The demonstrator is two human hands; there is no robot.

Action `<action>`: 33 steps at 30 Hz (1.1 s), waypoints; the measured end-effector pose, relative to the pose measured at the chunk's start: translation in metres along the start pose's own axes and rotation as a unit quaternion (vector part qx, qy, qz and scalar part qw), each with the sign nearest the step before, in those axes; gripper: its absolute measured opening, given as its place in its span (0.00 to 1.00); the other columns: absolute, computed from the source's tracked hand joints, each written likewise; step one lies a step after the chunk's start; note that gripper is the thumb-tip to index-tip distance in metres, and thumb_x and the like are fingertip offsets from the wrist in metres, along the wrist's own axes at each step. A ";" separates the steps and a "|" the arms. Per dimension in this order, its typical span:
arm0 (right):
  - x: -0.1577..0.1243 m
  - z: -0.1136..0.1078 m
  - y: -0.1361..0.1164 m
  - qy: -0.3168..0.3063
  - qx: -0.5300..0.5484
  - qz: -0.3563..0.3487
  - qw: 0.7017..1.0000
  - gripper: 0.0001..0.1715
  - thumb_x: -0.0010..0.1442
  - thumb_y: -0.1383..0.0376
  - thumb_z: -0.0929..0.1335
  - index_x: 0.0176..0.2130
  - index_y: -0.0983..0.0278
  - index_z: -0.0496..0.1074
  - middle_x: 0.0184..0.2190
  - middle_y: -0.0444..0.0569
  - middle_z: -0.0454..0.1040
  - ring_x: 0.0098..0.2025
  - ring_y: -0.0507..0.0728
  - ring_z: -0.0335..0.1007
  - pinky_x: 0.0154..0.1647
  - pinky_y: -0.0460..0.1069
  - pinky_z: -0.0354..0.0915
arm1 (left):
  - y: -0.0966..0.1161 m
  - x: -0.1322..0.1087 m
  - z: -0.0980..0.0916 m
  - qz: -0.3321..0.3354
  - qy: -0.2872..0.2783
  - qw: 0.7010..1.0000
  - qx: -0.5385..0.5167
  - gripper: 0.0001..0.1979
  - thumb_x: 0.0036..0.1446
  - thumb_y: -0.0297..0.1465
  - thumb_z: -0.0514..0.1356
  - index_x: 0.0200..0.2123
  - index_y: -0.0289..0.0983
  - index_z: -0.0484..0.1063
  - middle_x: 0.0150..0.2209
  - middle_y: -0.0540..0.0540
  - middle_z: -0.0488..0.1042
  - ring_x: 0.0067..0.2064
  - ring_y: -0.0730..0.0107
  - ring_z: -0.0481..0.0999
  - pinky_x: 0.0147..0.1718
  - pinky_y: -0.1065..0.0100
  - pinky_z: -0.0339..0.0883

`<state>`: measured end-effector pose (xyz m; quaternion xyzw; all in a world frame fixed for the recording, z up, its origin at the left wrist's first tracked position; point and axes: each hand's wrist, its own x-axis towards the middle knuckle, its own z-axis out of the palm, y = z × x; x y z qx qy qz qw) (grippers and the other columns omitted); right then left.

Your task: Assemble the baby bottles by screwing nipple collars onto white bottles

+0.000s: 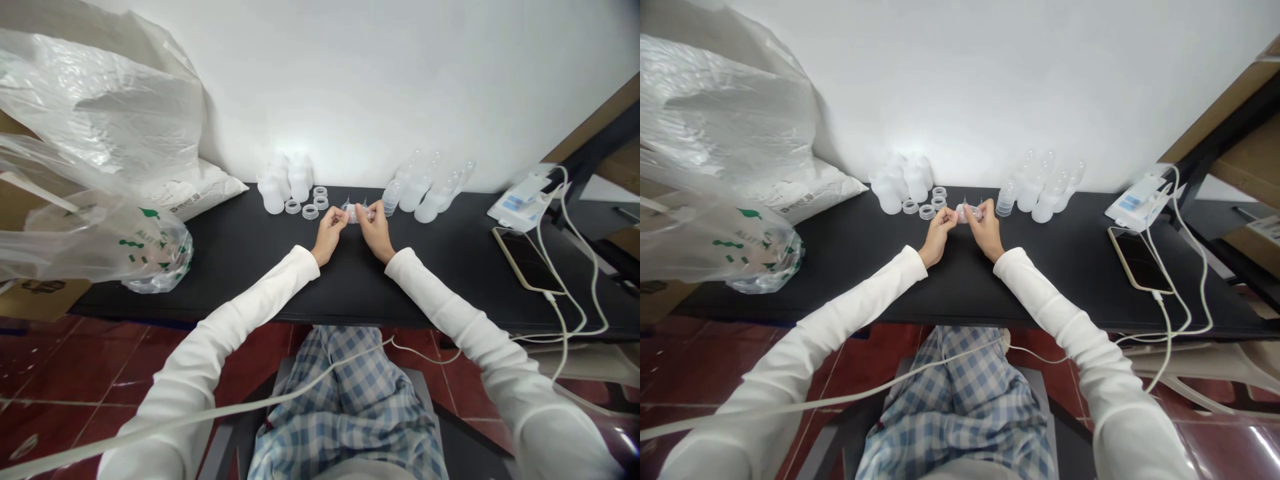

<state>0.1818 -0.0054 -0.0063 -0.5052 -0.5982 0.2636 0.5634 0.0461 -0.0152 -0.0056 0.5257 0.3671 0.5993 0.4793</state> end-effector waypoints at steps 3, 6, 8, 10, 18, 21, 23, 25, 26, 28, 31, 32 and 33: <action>-0.001 -0.003 -0.007 -0.038 -0.033 -0.050 0.997 0.29 0.61 0.38 0.67 0.34 0.57 0.55 0.25 0.39 0.59 0.26 0.52 0.56 0.30 0.50 0.60 | 0.003 0.002 -0.001 -0.044 0.007 0.998 -0.055 0.12 0.58 0.29 0.61 0.27 0.38 0.60 0.28 0.53 0.63 0.32 0.73 0.63 0.38 0.70 0.60; 0.001 -0.004 -0.006 -0.067 -0.059 -0.098 0.991 0.26 0.63 0.41 0.67 0.35 0.57 0.57 0.27 0.40 0.60 0.27 0.53 0.58 0.32 0.51 0.63 | 0.008 0.004 -0.004 -0.082 0.008 0.993 -0.087 0.11 0.57 0.28 0.59 0.26 0.38 0.59 0.29 0.52 0.62 0.31 0.74 0.63 0.34 0.71 0.59; 0.004 -0.005 -0.001 -0.091 -0.084 -0.139 0.983 0.25 0.63 0.41 0.67 0.35 0.57 0.59 0.29 0.43 0.63 0.30 0.54 0.61 0.36 0.53 0.65 | 0.012 0.006 -0.008 -0.098 0.010 0.990 -0.101 0.12 0.57 0.27 0.59 0.25 0.38 0.58 0.28 0.52 0.60 0.30 0.75 0.62 0.32 0.71 0.58; 0.008 -0.008 0.004 -0.122 -0.110 -0.188 0.968 0.25 0.64 0.41 0.66 0.37 0.58 0.61 0.33 0.46 0.67 0.34 0.56 0.64 0.41 0.54 0.68 | 0.014 0.008 -0.011 -0.112 0.005 0.987 -0.118 0.13 0.57 0.26 0.59 0.24 0.37 0.58 0.26 0.52 0.59 0.28 0.76 0.61 0.29 0.72 0.56; 0.020 -0.026 0.003 -0.253 -0.199 -0.350 0.880 0.15 0.72 0.54 0.61 0.47 0.59 0.72 0.52 0.58 0.74 0.54 0.64 0.70 0.57 0.63 0.69 | 0.026 0.016 -0.021 -0.203 -0.025 0.969 -0.136 0.14 0.58 0.27 0.62 0.24 0.37 0.59 0.22 0.54 0.58 0.21 0.79 0.56 0.21 0.72 0.46; 0.020 -0.028 0.001 -0.274 -0.194 -0.366 0.868 0.17 0.73 0.59 0.57 0.47 0.57 0.73 0.56 0.57 0.74 0.59 0.64 0.69 0.59 0.64 0.68 | 0.027 0.018 -0.023 -0.227 -0.028 0.965 -0.130 0.13 0.59 0.28 0.62 0.25 0.37 0.61 0.21 0.54 0.60 0.21 0.80 0.57 0.21 0.72 0.44; 0.018 -0.028 0.001 -0.261 -0.169 -0.353 0.882 0.15 0.72 0.57 0.59 0.46 0.58 0.72 0.55 0.58 0.74 0.59 0.64 0.69 0.59 0.65 0.68 | 0.027 0.017 -0.022 -0.213 -0.029 0.970 -0.115 0.14 0.61 0.31 0.62 0.25 0.37 0.62 0.21 0.54 0.60 0.21 0.79 0.58 0.21 0.73 0.47; 0.016 -0.026 0.001 -0.219 -0.129 -0.320 0.913 0.14 0.69 0.53 0.64 0.47 0.59 0.69 0.52 0.58 0.74 0.55 0.64 0.71 0.57 0.64 0.69 | 0.026 0.015 -0.020 -0.164 -0.028 0.982 -0.092 0.16 0.62 0.35 0.63 0.25 0.37 0.64 0.23 0.54 0.61 0.24 0.78 0.61 0.24 0.73 0.52; 0.015 -0.025 0.001 -0.189 -0.105 -0.293 0.931 0.17 0.67 0.51 0.66 0.48 0.59 0.68 0.50 0.57 0.74 0.52 0.63 0.73 0.55 0.62 0.71 | 0.026 0.014 -0.019 -0.130 -0.029 0.988 -0.076 0.16 0.62 0.36 0.64 0.26 0.37 0.65 0.24 0.53 0.63 0.26 0.77 0.63 0.26 0.73 0.56; 0.012 -0.022 0.000 -0.134 -0.060 -0.227 0.963 0.23 0.65 0.46 0.67 0.49 0.59 0.64 0.47 0.55 0.74 0.47 0.61 0.74 0.49 0.58 0.72 | 0.026 0.010 -0.016 -0.049 -0.040 0.997 -0.035 0.12 0.60 0.36 0.66 0.29 0.37 0.70 0.29 0.52 0.69 0.32 0.75 0.69 0.33 0.72 0.61; 0.009 -0.019 -0.003 -0.095 -0.011 -0.127 0.987 0.27 0.65 0.40 0.64 0.46 0.59 0.62 0.41 0.50 0.72 0.39 0.56 0.72 0.41 0.53 0.70 | 0.025 0.003 -0.014 0.054 -0.073 0.995 0.046 0.08 0.56 0.35 0.69 0.36 0.39 0.75 0.36 0.50 0.75 0.40 0.72 0.73 0.43 0.70 0.64; 0.008 -0.018 -0.003 -0.095 0.001 -0.097 0.991 0.28 0.65 0.38 0.63 0.44 0.58 0.61 0.37 0.48 0.72 0.36 0.55 0.71 0.39 0.52 0.69 | 0.024 0.001 -0.013 0.072 -0.080 0.992 0.070 0.09 0.56 0.36 0.69 0.36 0.39 0.75 0.37 0.50 0.76 0.41 0.71 0.73 0.45 0.70 0.64; 0.007 -0.017 -0.003 -0.101 0.011 -0.067 0.993 0.29 0.64 0.37 0.62 0.42 0.58 0.61 0.33 0.45 0.71 0.33 0.54 0.69 0.36 0.52 0.68 | 0.023 0.000 -0.013 0.081 -0.083 0.990 0.086 0.09 0.56 0.37 0.69 0.35 0.39 0.76 0.37 0.50 0.76 0.40 0.70 0.73 0.46 0.69 0.64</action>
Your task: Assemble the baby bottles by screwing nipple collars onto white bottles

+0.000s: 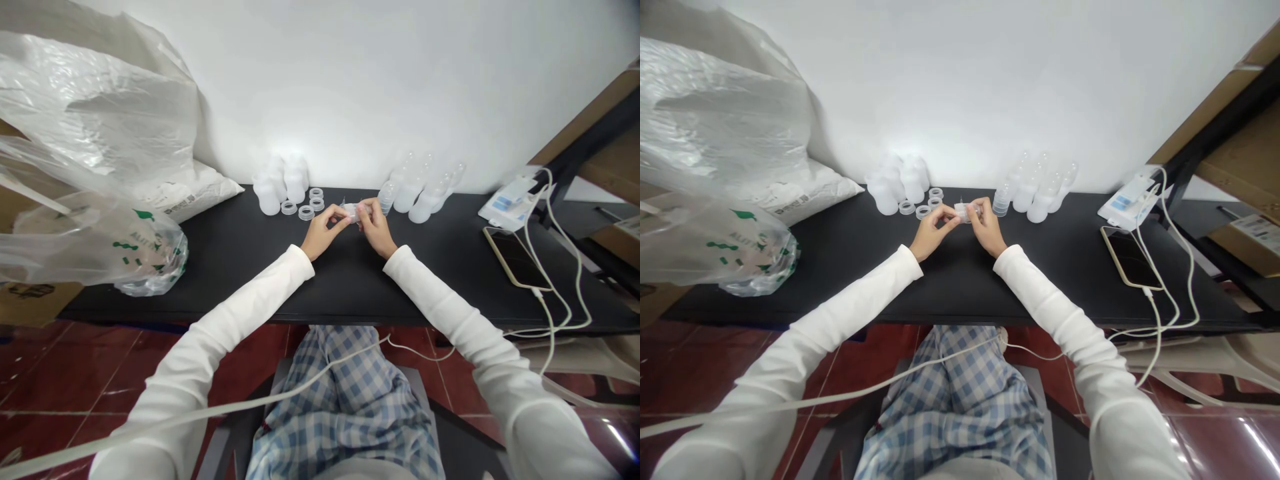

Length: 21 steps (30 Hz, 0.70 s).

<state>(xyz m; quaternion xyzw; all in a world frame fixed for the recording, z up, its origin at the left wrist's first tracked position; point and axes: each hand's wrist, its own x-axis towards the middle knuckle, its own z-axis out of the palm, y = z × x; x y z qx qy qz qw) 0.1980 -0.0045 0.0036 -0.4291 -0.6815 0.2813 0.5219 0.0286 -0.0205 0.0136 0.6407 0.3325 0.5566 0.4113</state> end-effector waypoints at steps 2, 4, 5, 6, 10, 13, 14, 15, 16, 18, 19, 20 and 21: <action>-0.001 0.002 0.000 -0.017 0.023 0.048 0.998 0.30 0.63 0.35 0.61 0.39 0.57 0.59 0.26 0.40 0.66 0.26 0.52 0.63 0.31 0.50 0.64 | -0.002 -0.001 0.000 -0.004 0.005 1.000 0.004 0.10 0.57 0.38 0.68 0.32 0.39 0.75 0.34 0.50 0.75 0.39 0.70 0.72 0.46 0.68 0.64; -0.003 0.004 0.000 -0.032 0.041 0.068 0.996 0.29 0.63 0.35 0.63 0.39 0.57 0.59 0.23 0.38 0.65 0.24 0.51 0.60 0.28 0.48 0.62 | -0.004 0.000 -0.001 -0.028 0.015 0.999 -0.028 0.10 0.57 0.37 0.68 0.30 0.38 0.73 0.31 0.50 0.74 0.36 0.71 0.71 0.43 0.68 0.65; -0.003 0.005 0.001 -0.037 0.046 0.065 0.996 0.28 0.62 0.36 0.64 0.39 0.57 0.59 0.23 0.38 0.65 0.24 0.50 0.61 0.28 0.48 0.62 | -0.005 0.001 -0.001 -0.046 0.020 0.998 -0.049 0.10 0.57 0.35 0.67 0.29 0.38 0.71 0.29 0.51 0.72 0.35 0.72 0.70 0.41 0.69 0.65; -0.003 0.006 0.001 -0.039 0.045 0.055 0.997 0.28 0.62 0.37 0.66 0.39 0.57 0.59 0.25 0.38 0.67 0.25 0.50 0.62 0.28 0.48 0.63 | -0.005 0.002 -0.002 -0.066 0.024 0.995 -0.069 0.10 0.56 0.33 0.67 0.27 0.38 0.70 0.28 0.51 0.71 0.33 0.72 0.69 0.39 0.70 0.65; -0.001 0.006 0.007 -0.057 0.000 -0.007 0.998 0.26 0.63 0.40 0.67 0.42 0.58 0.62 0.30 0.41 0.70 0.28 0.52 0.66 0.31 0.49 0.68 | -0.005 0.004 -0.004 -0.125 0.046 0.984 -0.121 0.09 0.53 0.25 0.64 0.25 0.37 0.67 0.26 0.52 0.66 0.30 0.75 0.66 0.32 0.73 0.63; 0.002 0.004 0.014 -0.077 -0.067 -0.073 0.992 0.27 0.64 0.41 0.67 0.45 0.60 0.66 0.35 0.46 0.74 0.31 0.54 0.70 0.36 0.52 0.73 | -0.002 0.005 -0.005 -0.154 0.071 0.975 -0.143 0.09 0.51 0.23 0.61 0.23 0.36 0.65 0.25 0.53 0.64 0.28 0.76 0.63 0.27 0.75 0.59; 0.004 0.002 0.016 -0.085 -0.090 -0.099 0.987 0.27 0.64 0.42 0.67 0.46 0.61 0.67 0.38 0.49 0.75 0.33 0.55 0.72 0.38 0.54 0.74 | -0.001 0.005 -0.005 -0.166 0.077 0.971 -0.150 0.09 0.51 0.23 0.61 0.23 0.36 0.64 0.24 0.53 0.63 0.27 0.77 0.62 0.26 0.75 0.57; 0.005 0.001 0.017 -0.095 -0.112 -0.127 0.981 0.26 0.65 0.43 0.67 0.47 0.61 0.68 0.40 0.51 0.77 0.36 0.57 0.74 0.41 0.55 0.75 | 0.000 0.005 -0.006 -0.180 0.081 0.967 -0.159 0.09 0.51 0.23 0.60 0.23 0.36 0.64 0.24 0.53 0.63 0.26 0.78 0.62 0.24 0.75 0.56; 0.006 -0.001 0.019 -0.108 -0.133 -0.156 0.973 0.25 0.66 0.44 0.67 0.48 0.62 0.69 0.43 0.53 0.77 0.40 0.59 0.75 0.45 0.56 0.75 | 0.001 0.005 -0.006 -0.196 0.083 0.963 -0.167 0.08 0.51 0.22 0.60 0.23 0.36 0.63 0.24 0.53 0.63 0.25 0.78 0.61 0.23 0.75 0.54; 0.008 -0.005 0.020 -0.140 -0.175 -0.213 0.951 0.22 0.69 0.49 0.65 0.52 0.62 0.71 0.50 0.57 0.77 0.49 0.62 0.77 0.52 0.58 0.75 | 0.004 0.006 -0.008 -0.228 0.081 0.954 -0.179 0.08 0.51 0.22 0.59 0.23 0.36 0.63 0.23 0.53 0.63 0.24 0.79 0.61 0.21 0.76 0.51; 0.008 -0.008 0.020 -0.156 -0.196 -0.237 0.939 0.21 0.70 0.51 0.64 0.54 0.61 0.71 0.54 0.58 0.76 0.54 0.62 0.76 0.56 0.58 0.74 | 0.005 0.007 -0.009 -0.240 0.079 0.950 -0.181 0.08 0.51 0.22 0.59 0.23 0.36 0.62 0.23 0.53 0.62 0.23 0.80 0.60 0.20 0.76 0.49; 0.008 -0.010 0.020 -0.170 -0.216 -0.256 0.927 0.19 0.72 0.54 0.62 0.55 0.60 0.72 0.58 0.58 0.75 0.58 0.62 0.74 0.58 0.59 0.73 | 0.006 0.008 -0.011 -0.250 0.076 0.948 -0.180 0.09 0.51 0.22 0.59 0.23 0.36 0.62 0.22 0.53 0.62 0.22 0.80 0.60 0.20 0.76 0.47; 0.008 -0.012 0.019 -0.183 -0.231 -0.270 0.917 0.18 0.73 0.57 0.61 0.55 0.59 0.72 0.60 0.57 0.73 0.61 0.61 0.72 0.60 0.59 0.72 | 0.006 0.009 -0.012 -0.256 0.073 0.947 -0.178 0.10 0.51 0.23 0.60 0.23 0.36 0.61 0.21 0.54 0.61 0.21 0.80 0.59 0.19 0.76 0.46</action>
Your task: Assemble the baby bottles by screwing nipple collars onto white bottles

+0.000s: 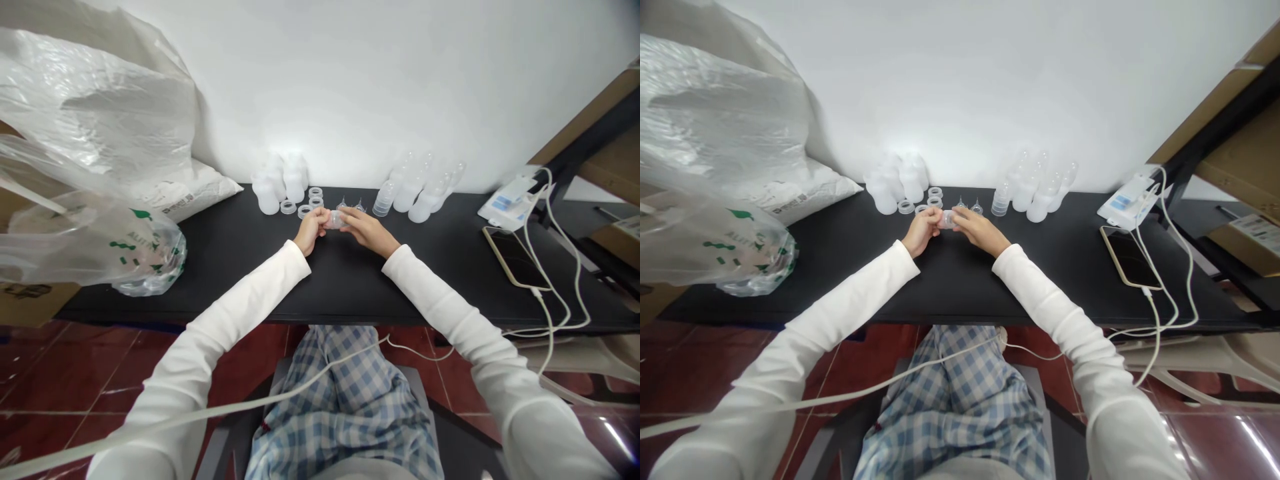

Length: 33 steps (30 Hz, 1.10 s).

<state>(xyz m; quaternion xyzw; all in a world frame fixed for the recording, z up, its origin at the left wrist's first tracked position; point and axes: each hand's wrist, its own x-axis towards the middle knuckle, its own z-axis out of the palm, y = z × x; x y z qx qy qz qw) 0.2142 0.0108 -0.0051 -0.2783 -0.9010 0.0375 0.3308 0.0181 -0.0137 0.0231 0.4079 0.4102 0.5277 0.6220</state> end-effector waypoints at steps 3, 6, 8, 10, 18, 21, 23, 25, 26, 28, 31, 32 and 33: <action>-0.002 -0.004 -0.002 -0.020 -0.014 -0.027 0.999 0.20 0.74 0.63 0.57 0.55 0.59 0.73 0.64 0.56 0.70 0.65 0.60 0.69 0.62 0.59 0.71 | 0.000 0.003 -0.002 -0.005 -0.005 1.000 0.012 0.11 0.54 0.24 0.61 0.24 0.36 0.61 0.20 0.54 0.60 0.20 0.81 0.58 0.19 0.75 0.44; -0.001 -0.005 -0.008 -0.012 0.021 -0.014 1.000 0.15 0.72 0.61 0.61 0.54 0.60 0.71 0.63 0.59 0.70 0.64 0.62 0.69 0.61 0.60 0.71 | -0.005 0.004 -0.002 0.027 0.003 0.999 0.037 0.13 0.59 0.27 0.61 0.24 0.36 0.62 0.20 0.54 0.60 0.21 0.80 0.56 0.20 0.74 0.46; 0.002 -0.002 -0.015 0.018 0.062 0.015 0.998 0.16 0.69 0.57 0.65 0.54 0.61 0.68 0.61 0.60 0.71 0.62 0.63 0.70 0.61 0.61 0.70 | -0.009 0.003 0.000 0.082 0.020 0.994 0.067 0.14 0.61 0.30 0.62 0.24 0.36 0.63 0.21 0.54 0.60 0.22 0.79 0.57 0.22 0.73 0.50; 0.005 0.002 -0.022 0.075 0.099 0.071 0.990 0.21 0.67 0.53 0.67 0.53 0.62 0.64 0.56 0.60 0.72 0.58 0.63 0.72 0.59 0.61 0.70 | -0.013 0.000 0.002 0.153 0.027 0.982 0.108 0.14 0.62 0.34 0.63 0.26 0.37 0.65 0.23 0.53 0.63 0.24 0.78 0.60 0.26 0.72 0.55; 0.008 0.008 -0.034 0.093 0.221 0.287 0.927 0.26 0.64 0.40 0.65 0.41 0.59 0.60 0.26 0.41 0.69 0.26 0.54 0.67 0.33 0.50 0.66 | -0.017 -0.004 0.007 0.230 0.005 0.958 0.171 0.14 0.63 0.37 0.63 0.28 0.38 0.65 0.26 0.52 0.65 0.29 0.74 0.63 0.32 0.70 0.60; 0.008 0.010 -0.030 0.105 0.170 0.242 0.950 0.27 0.64 0.40 0.66 0.43 0.59 0.63 0.30 0.43 0.71 0.28 0.53 0.66 0.31 0.50 0.66 | -0.016 0.000 0.006 0.182 -0.008 0.976 0.123 0.15 0.63 0.32 0.61 0.26 0.38 0.62 0.25 0.53 0.62 0.27 0.76 0.60 0.27 0.71 0.58; 0.008 0.010 -0.024 0.093 0.110 0.182 0.973 0.26 0.65 0.43 0.66 0.48 0.61 0.65 0.35 0.47 0.73 0.32 0.55 0.68 0.36 0.51 0.69 | -0.013 0.001 0.006 0.156 -0.007 0.983 0.095 0.14 0.62 0.29 0.60 0.25 0.38 0.60 0.25 0.53 0.60 0.26 0.76 0.59 0.26 0.73 0.57; 0.007 0.007 -0.017 0.060 0.042 0.103 0.992 0.25 0.68 0.48 0.66 0.53 0.62 0.67 0.41 0.53 0.74 0.39 0.58 0.71 0.43 0.54 0.71 | -0.009 0.000 0.005 0.126 -0.003 0.989 0.073 0.14 0.60 0.25 0.59 0.24 0.37 0.59 0.25 0.53 0.59 0.25 0.77 0.57 0.24 0.75 0.53; 0.007 0.005 -0.014 0.037 0.006 0.064 0.997 0.23 0.69 0.51 0.66 0.55 0.62 0.67 0.43 0.55 0.73 0.42 0.60 0.72 0.46 0.55 0.71 | -0.006 -0.001 0.004 0.108 -0.003 0.992 0.065 0.13 0.58 0.23 0.59 0.23 0.37 0.59 0.24 0.53 0.58 0.25 0.78 0.57 0.23 0.75 0.52; 0.005 0.000 -0.009 -0.010 -0.059 0.005 0.998 0.18 0.72 0.59 0.61 0.57 0.61 0.69 0.47 0.57 0.73 0.47 0.60 0.71 0.50 0.56 0.71 | 0.000 -0.001 0.002 0.070 -0.011 0.996 0.057 0.14 0.56 0.22 0.59 0.23 0.37 0.58 0.23 0.53 0.58 0.23 0.79 0.56 0.21 0.77 0.48; 0.003 -0.006 -0.008 -0.051 -0.110 -0.053 0.991 0.22 0.73 0.68 0.55 0.54 0.58 0.72 0.52 0.55 0.73 0.51 0.58 0.71 0.52 0.56 0.72 | 0.009 0.003 -0.004 -0.012 -0.050 0.997 0.059 0.15 0.57 0.25 0.61 0.22 0.36 0.59 0.22 0.53 0.59 0.22 0.80 0.56 0.19 0.77 0.43; 0.003 -0.007 -0.008 -0.057 -0.112 -0.068 0.990 0.22 0.73 0.68 0.54 0.52 0.58 0.73 0.54 0.54 0.73 0.53 0.58 0.71 0.53 0.56 0.71 | 0.011 0.004 -0.006 -0.043 -0.064 0.995 0.060 0.15 0.57 0.27 0.62 0.22 0.36 0.60 0.21 0.53 0.59 0.21 0.81 0.57 0.18 0.77 0.42; 0.002 -0.007 -0.008 -0.059 -0.106 -0.077 0.990 0.22 0.73 0.68 0.54 0.51 0.58 0.74 0.55 0.55 0.73 0.55 0.59 0.70 0.54 0.56 0.71 | 0.011 0.006 -0.008 -0.071 -0.076 0.993 0.059 0.15 0.58 0.28 0.62 0.23 0.36 0.61 0.21 0.53 0.60 0.20 0.81 0.57 0.18 0.77 0.41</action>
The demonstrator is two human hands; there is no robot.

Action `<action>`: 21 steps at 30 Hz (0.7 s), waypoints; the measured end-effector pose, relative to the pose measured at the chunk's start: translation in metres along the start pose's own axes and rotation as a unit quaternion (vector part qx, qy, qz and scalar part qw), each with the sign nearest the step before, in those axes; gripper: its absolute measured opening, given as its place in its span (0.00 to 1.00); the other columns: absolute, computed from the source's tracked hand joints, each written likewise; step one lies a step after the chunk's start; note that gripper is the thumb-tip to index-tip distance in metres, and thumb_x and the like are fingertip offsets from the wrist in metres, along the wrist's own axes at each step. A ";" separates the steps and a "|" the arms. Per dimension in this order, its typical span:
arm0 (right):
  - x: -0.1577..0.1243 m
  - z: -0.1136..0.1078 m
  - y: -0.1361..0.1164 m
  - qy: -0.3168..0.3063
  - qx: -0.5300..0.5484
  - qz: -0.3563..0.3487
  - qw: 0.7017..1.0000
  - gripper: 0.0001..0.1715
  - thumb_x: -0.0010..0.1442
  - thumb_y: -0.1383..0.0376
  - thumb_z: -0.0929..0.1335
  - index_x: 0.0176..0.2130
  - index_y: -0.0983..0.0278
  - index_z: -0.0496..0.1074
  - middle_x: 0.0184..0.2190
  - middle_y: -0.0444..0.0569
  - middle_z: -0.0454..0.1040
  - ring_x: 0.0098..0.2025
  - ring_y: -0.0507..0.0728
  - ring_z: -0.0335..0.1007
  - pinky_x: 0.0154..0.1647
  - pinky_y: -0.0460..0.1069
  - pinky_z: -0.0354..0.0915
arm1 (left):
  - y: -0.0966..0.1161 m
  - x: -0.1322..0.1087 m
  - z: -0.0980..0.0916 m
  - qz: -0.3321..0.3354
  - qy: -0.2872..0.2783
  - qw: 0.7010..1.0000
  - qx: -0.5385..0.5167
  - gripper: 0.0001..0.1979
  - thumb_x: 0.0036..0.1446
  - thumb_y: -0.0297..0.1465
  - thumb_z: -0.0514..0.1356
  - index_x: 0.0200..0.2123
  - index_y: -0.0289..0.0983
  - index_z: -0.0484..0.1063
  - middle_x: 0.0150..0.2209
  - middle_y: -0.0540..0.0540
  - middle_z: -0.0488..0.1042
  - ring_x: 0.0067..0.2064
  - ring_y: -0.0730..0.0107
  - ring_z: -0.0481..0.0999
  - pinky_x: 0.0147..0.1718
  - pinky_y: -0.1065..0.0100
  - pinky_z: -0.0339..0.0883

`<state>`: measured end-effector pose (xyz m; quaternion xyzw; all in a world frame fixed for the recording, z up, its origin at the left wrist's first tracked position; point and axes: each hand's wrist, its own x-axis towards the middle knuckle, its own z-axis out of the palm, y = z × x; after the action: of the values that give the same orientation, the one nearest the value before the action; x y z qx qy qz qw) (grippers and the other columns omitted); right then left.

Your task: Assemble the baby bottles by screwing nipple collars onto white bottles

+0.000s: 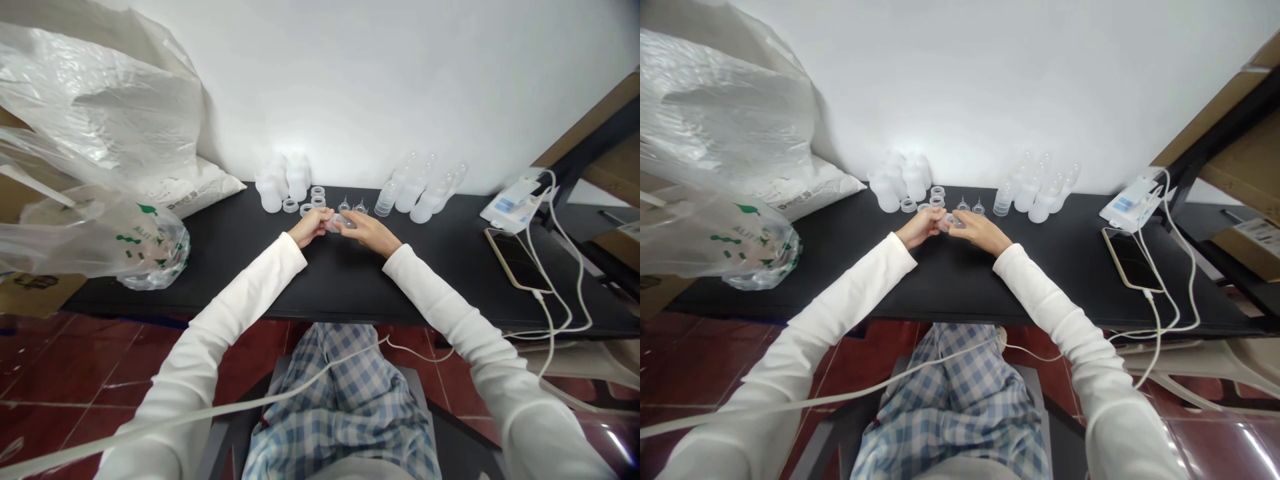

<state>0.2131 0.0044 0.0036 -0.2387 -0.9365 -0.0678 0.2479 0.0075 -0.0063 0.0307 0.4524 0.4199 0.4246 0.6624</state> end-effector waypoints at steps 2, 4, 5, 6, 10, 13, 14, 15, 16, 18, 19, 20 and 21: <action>0.000 0.002 0.000 0.016 0.035 0.006 0.999 0.21 0.74 0.66 0.55 0.51 0.58 0.73 0.56 0.56 0.73 0.56 0.59 0.71 0.55 0.56 0.71 | -0.001 0.002 -0.002 -0.018 -0.011 1.000 -0.016 0.15 0.59 0.31 0.63 0.23 0.36 0.62 0.20 0.54 0.60 0.20 0.81 0.57 0.18 0.77 0.42; 0.000 0.005 0.000 0.062 0.098 0.052 0.992 0.17 0.73 0.61 0.58 0.53 0.60 0.71 0.55 0.57 0.74 0.56 0.60 0.72 0.56 0.57 0.71 | -0.004 0.002 0.000 0.024 -0.001 0.999 -0.041 0.16 0.61 0.34 0.64 0.24 0.36 0.64 0.21 0.54 0.61 0.21 0.80 0.59 0.20 0.77 0.48; 0.001 0.006 -0.001 0.095 0.137 0.089 0.982 0.16 0.72 0.57 0.61 0.54 0.61 0.70 0.53 0.58 0.74 0.55 0.61 0.73 0.55 0.58 0.71 | -0.006 0.002 0.001 0.062 0.005 0.997 -0.045 0.15 0.61 0.35 0.64 0.25 0.36 0.65 0.22 0.53 0.63 0.23 0.80 0.62 0.22 0.76 0.52; 0.001 0.007 -0.002 0.129 0.177 0.133 0.967 0.20 0.69 0.52 0.65 0.53 0.61 0.68 0.51 0.57 0.75 0.53 0.62 0.74 0.53 0.58 0.72 | -0.007 0.001 0.003 0.106 0.009 0.994 -0.036 0.14 0.61 0.36 0.65 0.27 0.36 0.68 0.25 0.52 0.66 0.26 0.79 0.66 0.25 0.76 0.56; 0.005 0.008 -0.010 0.182 0.349 0.290 0.872 0.28 0.64 0.39 0.66 0.44 0.59 0.63 0.32 0.45 0.74 0.31 0.54 0.71 0.34 0.51 0.70 | -0.013 -0.004 0.010 0.263 0.012 0.958 0.111 0.10 0.54 0.36 0.70 0.35 0.38 0.75 0.38 0.48 0.76 0.41 0.71 0.75 0.40 0.72 0.65; 0.010 0.008 -0.018 0.177 0.434 0.323 0.822 0.28 0.64 0.37 0.64 0.37 0.58 0.58 0.21 0.36 0.66 0.21 0.49 0.59 0.25 0.46 0.59 | -0.017 -0.005 0.011 0.305 0.038 0.936 0.169 0.08 0.57 0.36 0.69 0.33 0.38 0.75 0.35 0.49 0.76 0.39 0.70 0.73 0.43 0.69 0.65; 0.011 0.009 -0.020 0.178 0.445 0.327 0.814 0.29 0.63 0.37 0.64 0.36 0.57 0.57 0.20 0.35 0.65 0.21 0.48 0.57 0.24 0.45 0.57 | -0.018 -0.004 0.011 0.304 0.047 0.938 0.163 0.08 0.58 0.35 0.67 0.31 0.38 0.74 0.33 0.49 0.74 0.36 0.71 0.71 0.42 0.69 0.65; 0.012 0.009 -0.021 0.175 0.450 0.329 0.811 0.29 0.62 0.37 0.65 0.35 0.57 0.56 0.20 0.35 0.65 0.20 0.48 0.57 0.24 0.45 0.56 | -0.019 -0.003 0.011 0.294 0.053 0.943 0.148 0.08 0.59 0.33 0.66 0.29 0.38 0.72 0.30 0.50 0.72 0.33 0.72 0.69 0.39 0.69 0.64; 0.013 0.010 -0.022 0.169 0.451 0.331 0.812 0.30 0.62 0.36 0.65 0.35 0.57 0.56 0.20 0.35 0.65 0.21 0.48 0.57 0.24 0.45 0.56 | -0.020 -0.001 0.011 0.278 0.056 0.950 0.129 0.09 0.59 0.31 0.64 0.28 0.38 0.71 0.28 0.51 0.69 0.31 0.73 0.67 0.36 0.69 0.63; 0.013 0.012 -0.020 0.154 0.430 0.333 0.825 0.30 0.61 0.36 0.66 0.37 0.57 0.58 0.22 0.37 0.67 0.23 0.49 0.61 0.25 0.45 0.59 | -0.021 0.001 0.010 0.240 0.060 0.965 0.083 0.10 0.58 0.27 0.62 0.25 0.37 0.68 0.25 0.52 0.65 0.29 0.73 0.63 0.31 0.70 0.59; 0.012 0.013 -0.019 0.146 0.404 0.327 0.842 0.29 0.61 0.37 0.66 0.38 0.58 0.59 0.24 0.38 0.69 0.24 0.50 0.63 0.27 0.46 0.61 | -0.020 0.002 0.011 0.220 0.062 0.972 0.060 0.09 0.57 0.25 0.61 0.24 0.37 0.67 0.25 0.52 0.64 0.28 0.74 0.62 0.29 0.71 0.57; 0.011 0.014 -0.016 0.138 0.369 0.312 0.864 0.28 0.61 0.38 0.67 0.40 0.58 0.61 0.27 0.40 0.70 0.27 0.52 0.65 0.29 0.48 0.64 | -0.020 0.003 0.011 0.202 0.064 0.977 0.038 0.09 0.55 0.23 0.60 0.24 0.37 0.66 0.25 0.52 0.63 0.27 0.74 0.61 0.27 0.71 0.56; 0.010 0.014 -0.013 0.132 0.326 0.286 0.891 0.27 0.62 0.39 0.68 0.42 0.59 0.63 0.30 0.43 0.72 0.30 0.53 0.67 0.32 0.50 0.67 | -0.019 0.003 0.010 0.183 0.067 0.981 0.019 0.09 0.53 0.22 0.59 0.23 0.37 0.65 0.25 0.52 0.62 0.27 0.75 0.61 0.26 0.72 0.54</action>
<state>0.1935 0.0005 -0.0041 -0.3907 -0.7559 0.2846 0.4417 0.0216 -0.0104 0.0148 0.5047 0.3814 0.5595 0.5355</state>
